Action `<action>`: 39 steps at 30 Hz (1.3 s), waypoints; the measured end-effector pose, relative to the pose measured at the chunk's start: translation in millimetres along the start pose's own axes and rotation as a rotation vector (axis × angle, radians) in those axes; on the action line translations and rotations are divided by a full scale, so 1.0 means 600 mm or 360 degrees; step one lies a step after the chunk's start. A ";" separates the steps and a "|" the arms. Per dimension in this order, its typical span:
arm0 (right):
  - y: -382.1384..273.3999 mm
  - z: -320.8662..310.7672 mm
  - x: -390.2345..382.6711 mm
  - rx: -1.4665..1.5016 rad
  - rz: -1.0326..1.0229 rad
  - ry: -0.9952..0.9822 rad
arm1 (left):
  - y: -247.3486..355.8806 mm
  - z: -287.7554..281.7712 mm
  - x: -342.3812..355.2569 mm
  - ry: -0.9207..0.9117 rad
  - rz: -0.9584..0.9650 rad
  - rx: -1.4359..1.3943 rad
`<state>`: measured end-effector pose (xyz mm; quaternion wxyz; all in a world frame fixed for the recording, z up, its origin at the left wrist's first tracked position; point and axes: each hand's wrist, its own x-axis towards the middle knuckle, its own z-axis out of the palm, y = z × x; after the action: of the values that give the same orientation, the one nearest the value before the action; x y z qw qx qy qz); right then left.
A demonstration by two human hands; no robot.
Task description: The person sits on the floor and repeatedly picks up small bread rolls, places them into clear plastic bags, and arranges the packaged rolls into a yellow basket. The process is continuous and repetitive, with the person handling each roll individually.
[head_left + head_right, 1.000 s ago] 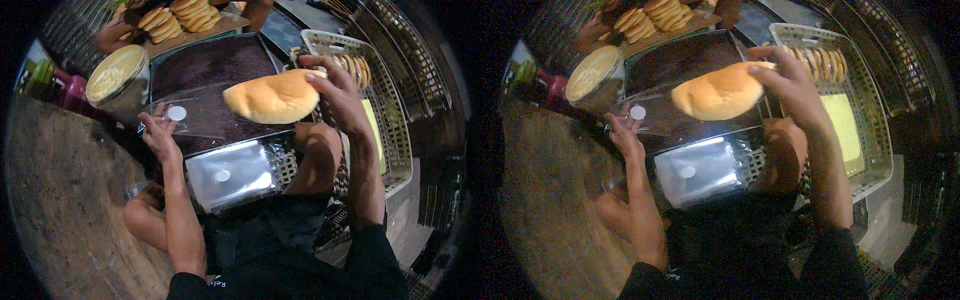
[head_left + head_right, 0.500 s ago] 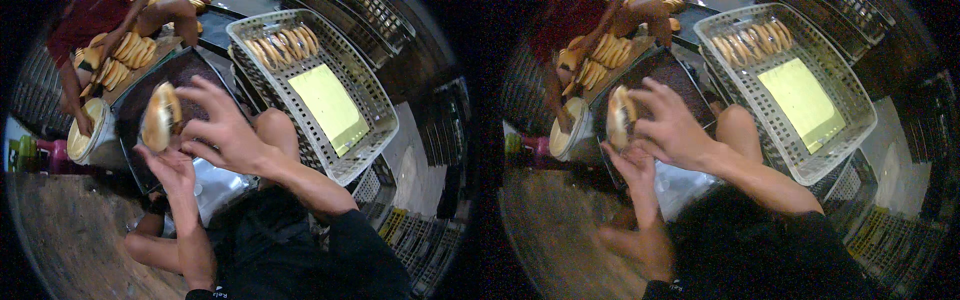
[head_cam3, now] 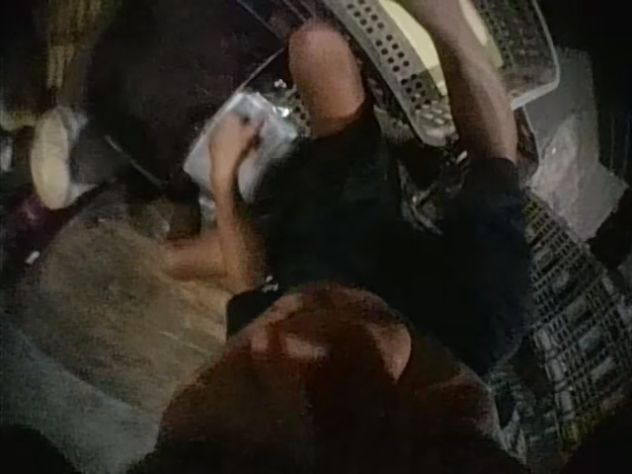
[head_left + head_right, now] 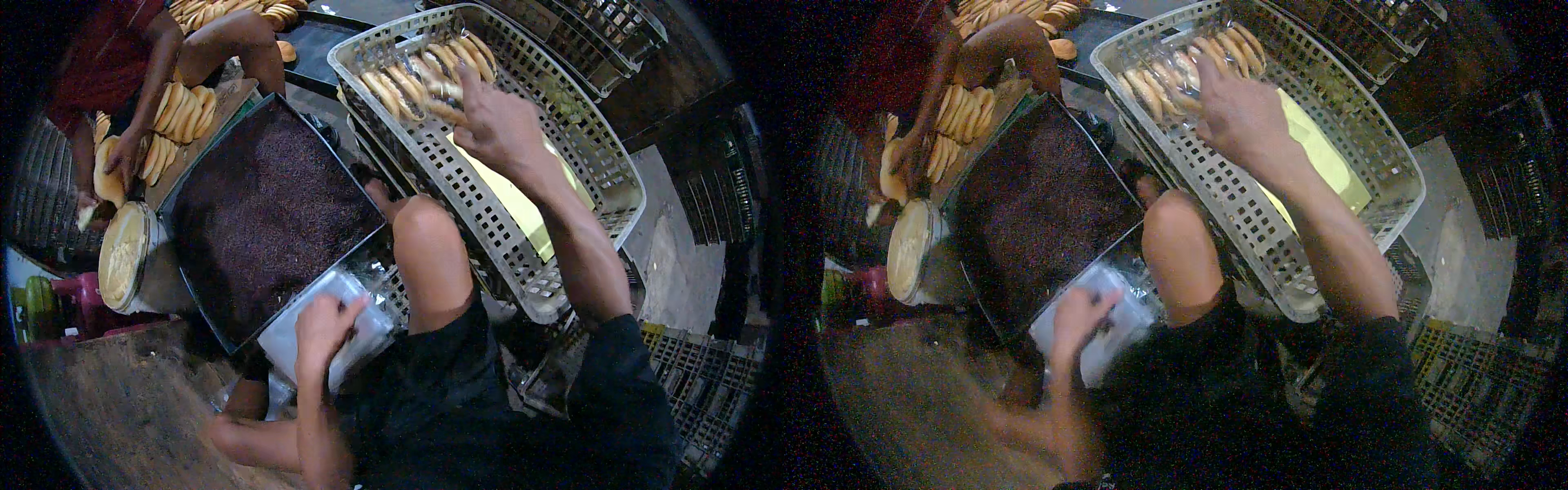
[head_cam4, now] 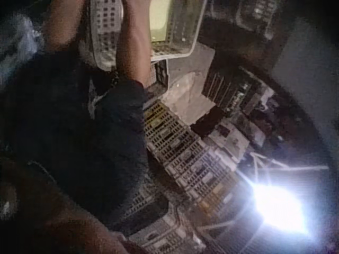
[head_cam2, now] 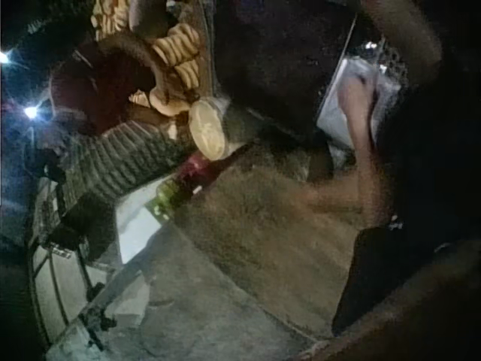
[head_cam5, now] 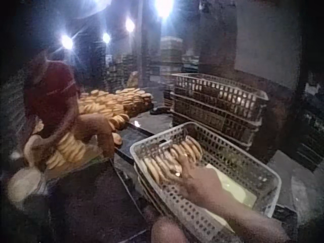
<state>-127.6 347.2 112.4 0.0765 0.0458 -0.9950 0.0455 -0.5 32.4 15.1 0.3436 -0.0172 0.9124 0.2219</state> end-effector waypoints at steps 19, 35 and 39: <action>-0.225 -0.004 -0.097 0.2145 -0.0181 -0.0165 | 0.022 -0.014 0.007 0.0578 0.0725 -0.2214; -0.368 0.035 -0.102 0.2307 -0.0098 0.0077 | -0.241 -0.192 -0.065 0.2284 0.0612 -0.3123; -0.367 0.099 -0.077 0.2468 0.0062 -0.0162 | -0.300 -0.243 -0.077 0.2215 0.0492 -0.2297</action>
<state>-69.1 126.7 65.1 -0.0239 0.0708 -0.6817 0.7278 -22.6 -195.9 70.8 -0.3893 -0.2277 0.5501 0.7028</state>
